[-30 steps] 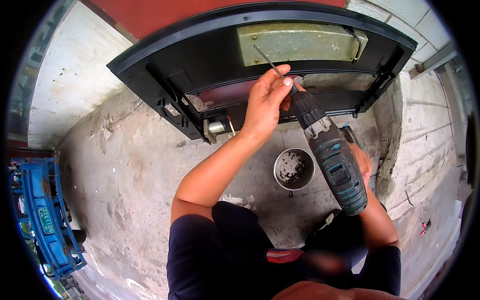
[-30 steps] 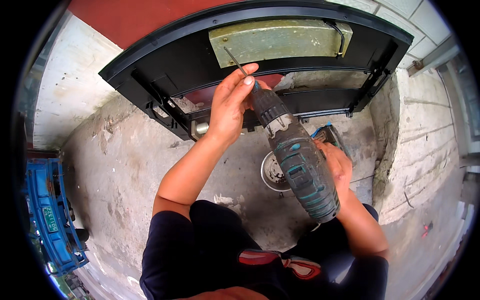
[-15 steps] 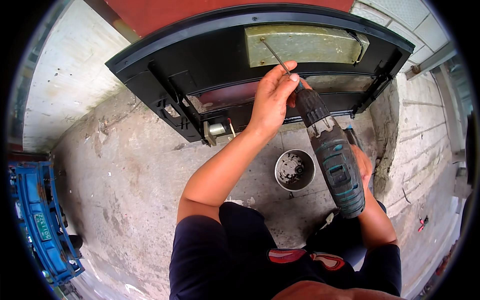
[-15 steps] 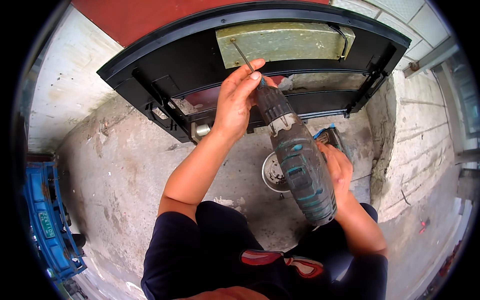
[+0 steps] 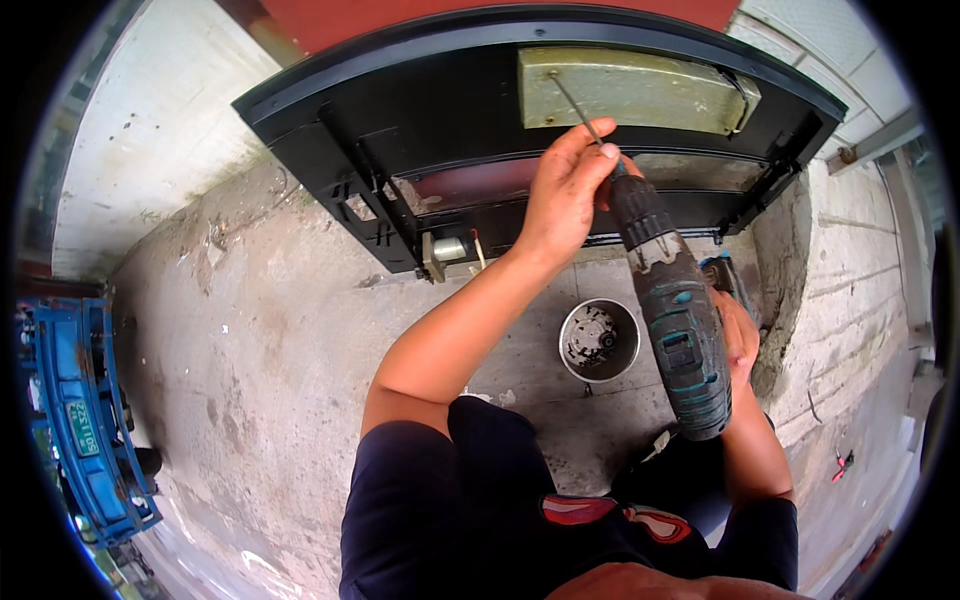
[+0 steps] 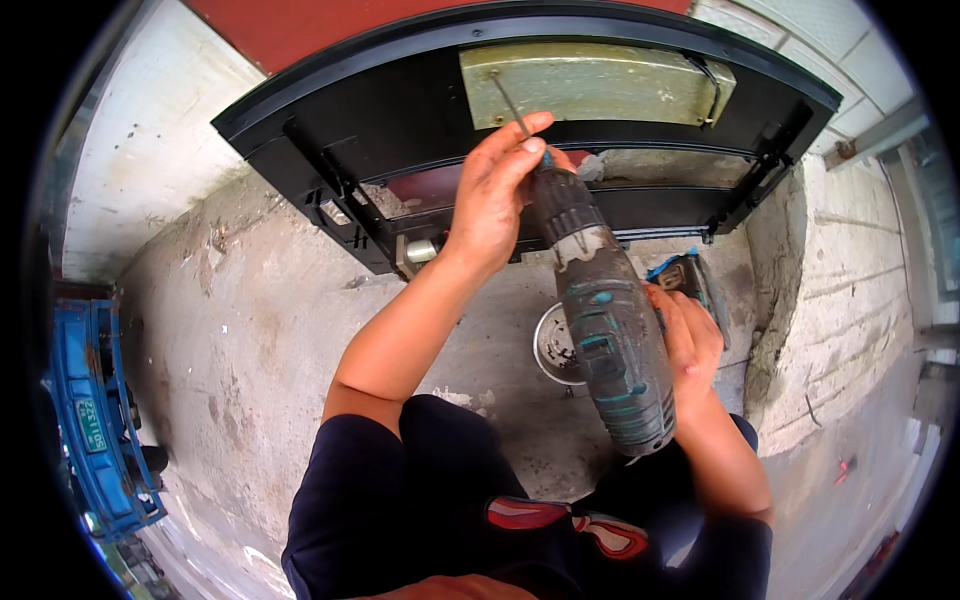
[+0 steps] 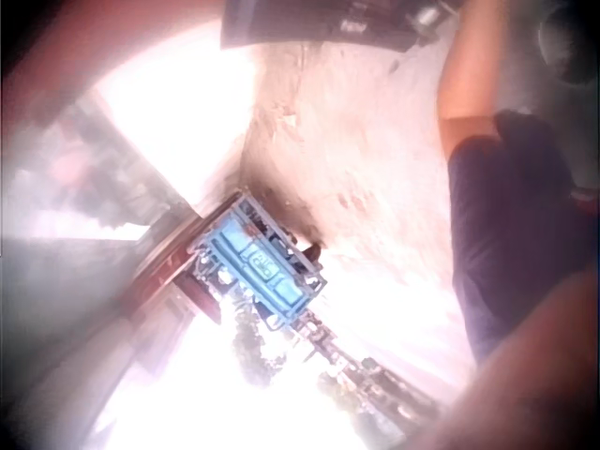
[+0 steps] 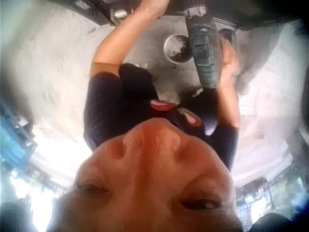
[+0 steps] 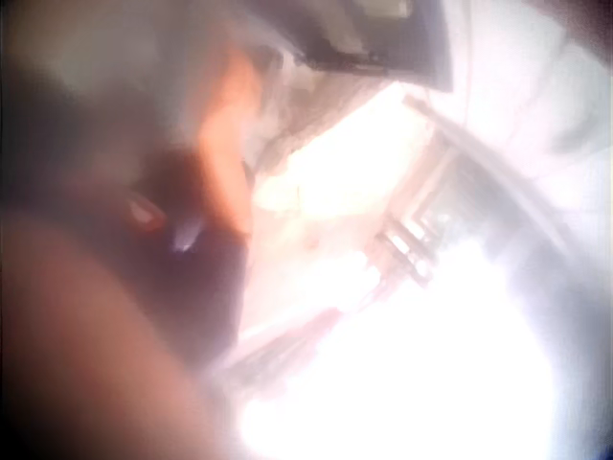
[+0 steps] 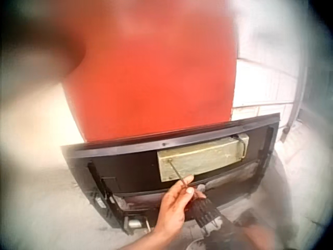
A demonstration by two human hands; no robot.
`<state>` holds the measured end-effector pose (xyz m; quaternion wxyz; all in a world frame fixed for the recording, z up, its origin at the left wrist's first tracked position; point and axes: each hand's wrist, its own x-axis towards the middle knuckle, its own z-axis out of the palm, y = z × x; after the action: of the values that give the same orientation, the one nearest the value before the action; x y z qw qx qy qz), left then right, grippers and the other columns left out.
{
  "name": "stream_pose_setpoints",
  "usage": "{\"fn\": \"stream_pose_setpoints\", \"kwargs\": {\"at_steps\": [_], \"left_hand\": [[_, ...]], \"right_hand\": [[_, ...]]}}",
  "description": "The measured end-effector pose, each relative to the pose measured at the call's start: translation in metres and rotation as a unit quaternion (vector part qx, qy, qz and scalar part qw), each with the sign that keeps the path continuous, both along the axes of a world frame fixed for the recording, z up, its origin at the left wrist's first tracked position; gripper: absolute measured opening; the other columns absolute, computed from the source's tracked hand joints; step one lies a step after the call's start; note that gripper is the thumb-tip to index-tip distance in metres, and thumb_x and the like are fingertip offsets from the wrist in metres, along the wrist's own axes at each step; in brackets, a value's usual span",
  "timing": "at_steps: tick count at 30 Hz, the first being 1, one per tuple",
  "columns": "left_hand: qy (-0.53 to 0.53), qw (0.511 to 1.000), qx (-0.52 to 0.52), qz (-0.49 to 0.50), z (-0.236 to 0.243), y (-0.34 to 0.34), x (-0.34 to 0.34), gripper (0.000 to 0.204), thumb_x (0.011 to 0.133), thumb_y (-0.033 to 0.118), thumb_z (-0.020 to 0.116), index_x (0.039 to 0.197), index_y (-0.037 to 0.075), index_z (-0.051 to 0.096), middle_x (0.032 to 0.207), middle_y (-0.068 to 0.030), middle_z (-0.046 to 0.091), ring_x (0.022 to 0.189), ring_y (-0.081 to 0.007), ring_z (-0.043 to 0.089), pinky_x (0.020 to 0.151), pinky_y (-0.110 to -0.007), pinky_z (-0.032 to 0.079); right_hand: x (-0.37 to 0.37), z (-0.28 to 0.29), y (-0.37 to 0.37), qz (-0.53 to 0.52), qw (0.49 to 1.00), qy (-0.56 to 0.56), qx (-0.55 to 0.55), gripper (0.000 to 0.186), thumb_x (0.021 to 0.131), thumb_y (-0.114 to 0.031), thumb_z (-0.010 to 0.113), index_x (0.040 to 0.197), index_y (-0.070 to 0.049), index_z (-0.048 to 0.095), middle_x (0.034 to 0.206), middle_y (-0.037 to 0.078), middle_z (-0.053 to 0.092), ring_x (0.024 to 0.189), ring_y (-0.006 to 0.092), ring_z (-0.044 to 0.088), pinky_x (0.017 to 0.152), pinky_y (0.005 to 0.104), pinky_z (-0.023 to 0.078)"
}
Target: The person uses a cordless drill and a screwdriver to remove screws and detach metal brackets from a black metal frame. They collect the removed screws in a metal bowl and place the detached parts on the ground.
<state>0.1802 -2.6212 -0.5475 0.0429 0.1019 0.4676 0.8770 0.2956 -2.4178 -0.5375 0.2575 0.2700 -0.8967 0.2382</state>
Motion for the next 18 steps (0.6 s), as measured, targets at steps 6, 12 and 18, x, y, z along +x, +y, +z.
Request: {"fn": "stream_pose_setpoints", "kwargs": {"at_steps": [6, 12, 18], "left_hand": [[-0.011, 0.999, -0.034, -0.016, 0.001, -0.005, 0.003, 0.041, 0.094, 0.024, 0.052, 0.127, 0.002, 0.045, 0.088, -0.0082, 0.064, 0.077, -0.0123, 0.061, 0.067, -0.025, 0.049], [-0.013, 1.000, -0.020, -0.016, -0.004, -0.004, 0.000, 0.041, 0.093, 0.024, 0.053, 0.127, 0.002, 0.045, 0.088, -0.0086, 0.064, 0.077, -0.0126, 0.061, 0.066, -0.025, 0.048], [-0.007, 1.000, -0.022, -0.011, 0.006, -0.003, 0.001, 0.043, 0.093, 0.021, 0.051, 0.128, -0.002, 0.043, 0.088, -0.0091, 0.064, 0.078, -0.0133, 0.061, 0.071, -0.027, 0.049]], "right_hand": [[0.008, -0.005, 0.003, -0.015, 0.999, -0.035, 0.003, 0.041, 0.067, -0.015, 0.071, 0.098, 0.009, 0.056, 0.091, 0.022, 0.065, 0.067, 0.0340, 0.062, 0.061, 0.0403, 0.051], [0.012, -0.016, 0.010, -0.035, 0.997, -0.070, 0.007, 0.041, 0.071, -0.016, 0.070, 0.100, 0.008, 0.056, 0.094, 0.023, 0.065, 0.072, 0.0353, 0.063, 0.065, 0.0422, 0.051], [0.003, 0.007, 0.001, -0.012, 0.999, -0.026, 0.029, 0.044, 0.066, -0.015, 0.072, 0.100, 0.008, 0.056, 0.090, 0.020, 0.065, 0.071, 0.0333, 0.063, 0.062, 0.0417, 0.049]]}}
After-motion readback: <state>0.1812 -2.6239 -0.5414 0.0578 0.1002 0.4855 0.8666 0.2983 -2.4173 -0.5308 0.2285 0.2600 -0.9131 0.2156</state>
